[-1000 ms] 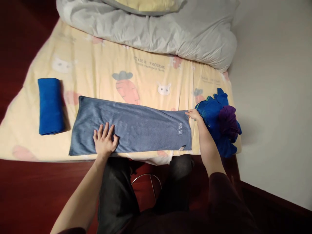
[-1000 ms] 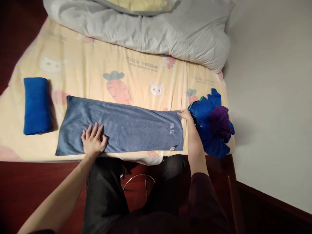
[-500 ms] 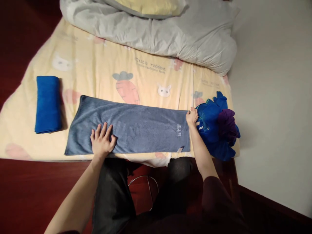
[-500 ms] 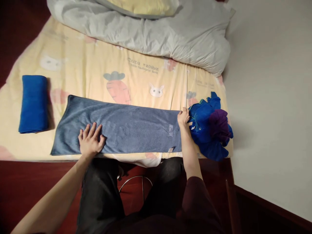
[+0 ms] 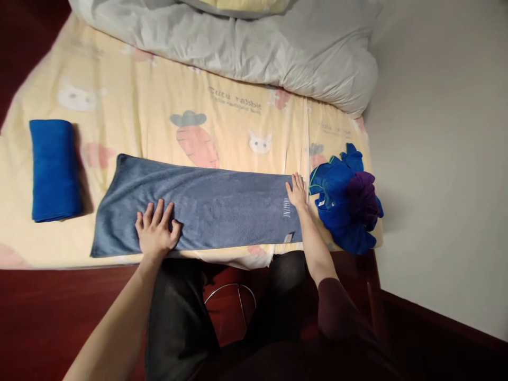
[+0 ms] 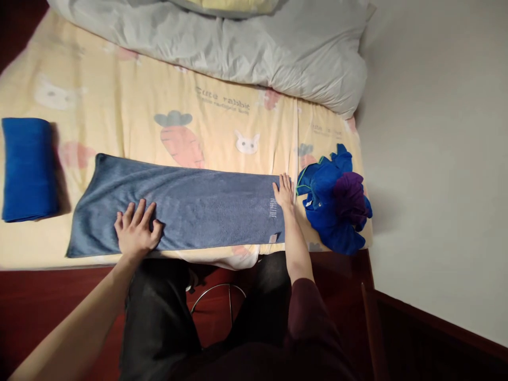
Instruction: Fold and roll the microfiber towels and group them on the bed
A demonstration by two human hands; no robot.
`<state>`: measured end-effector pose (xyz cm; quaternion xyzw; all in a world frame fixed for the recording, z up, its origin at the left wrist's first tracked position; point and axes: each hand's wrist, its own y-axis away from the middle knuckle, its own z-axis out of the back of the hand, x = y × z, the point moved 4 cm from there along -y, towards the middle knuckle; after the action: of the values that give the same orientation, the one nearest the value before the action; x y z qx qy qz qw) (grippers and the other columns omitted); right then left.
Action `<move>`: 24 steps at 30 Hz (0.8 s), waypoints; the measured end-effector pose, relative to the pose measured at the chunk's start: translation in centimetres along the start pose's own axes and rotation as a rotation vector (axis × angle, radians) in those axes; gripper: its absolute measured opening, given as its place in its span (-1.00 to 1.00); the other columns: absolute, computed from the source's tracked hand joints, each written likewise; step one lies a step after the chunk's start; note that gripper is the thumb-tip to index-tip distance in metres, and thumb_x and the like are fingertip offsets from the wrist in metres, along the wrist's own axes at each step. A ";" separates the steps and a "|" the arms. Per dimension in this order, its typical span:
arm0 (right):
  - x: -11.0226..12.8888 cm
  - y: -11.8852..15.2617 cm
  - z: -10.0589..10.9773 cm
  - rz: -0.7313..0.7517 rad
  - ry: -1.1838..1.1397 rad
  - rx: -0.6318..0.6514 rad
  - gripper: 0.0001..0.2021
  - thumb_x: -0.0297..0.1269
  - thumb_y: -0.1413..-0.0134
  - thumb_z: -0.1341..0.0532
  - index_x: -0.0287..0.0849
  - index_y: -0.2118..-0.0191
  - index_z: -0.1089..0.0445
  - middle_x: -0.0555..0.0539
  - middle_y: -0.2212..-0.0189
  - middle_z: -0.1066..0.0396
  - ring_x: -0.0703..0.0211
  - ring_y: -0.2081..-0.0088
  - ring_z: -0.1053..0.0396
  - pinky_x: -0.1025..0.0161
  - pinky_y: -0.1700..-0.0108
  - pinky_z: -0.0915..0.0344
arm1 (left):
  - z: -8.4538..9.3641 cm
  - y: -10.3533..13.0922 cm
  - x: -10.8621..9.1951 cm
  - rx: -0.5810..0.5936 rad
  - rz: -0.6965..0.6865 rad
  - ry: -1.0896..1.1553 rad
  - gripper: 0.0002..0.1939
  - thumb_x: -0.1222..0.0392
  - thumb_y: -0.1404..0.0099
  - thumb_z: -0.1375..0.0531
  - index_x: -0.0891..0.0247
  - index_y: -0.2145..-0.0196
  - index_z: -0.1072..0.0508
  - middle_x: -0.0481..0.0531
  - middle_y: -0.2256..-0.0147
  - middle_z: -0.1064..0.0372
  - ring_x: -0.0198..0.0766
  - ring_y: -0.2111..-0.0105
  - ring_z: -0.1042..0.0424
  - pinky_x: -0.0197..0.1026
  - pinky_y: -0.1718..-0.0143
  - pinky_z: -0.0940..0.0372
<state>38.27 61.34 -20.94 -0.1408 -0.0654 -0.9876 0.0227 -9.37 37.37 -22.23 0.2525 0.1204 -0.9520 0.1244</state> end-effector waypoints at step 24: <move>-1.8 18.9 -1.0 0.107 0.039 0.058 -0.37 -0.12 -0.51 0.09 -0.12 -0.57 -0.04 -0.13 -0.57 0.03 0.01 -0.59 0.13 -0.19 -0.60 0.19 | 0.0 -0.2 0.2 0.036 -0.019 -0.050 -0.32 0.05 -0.41 -0.11 0.28 -0.42 -0.34 0.12 -0.52 -0.04 0.16 -0.54 0.06 0.29 -0.54 0.29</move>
<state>40.91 42.51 -20.05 -0.1240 -0.0860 -0.9852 0.0806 -9.58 37.48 -22.26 0.2298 0.1027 -0.9611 0.1137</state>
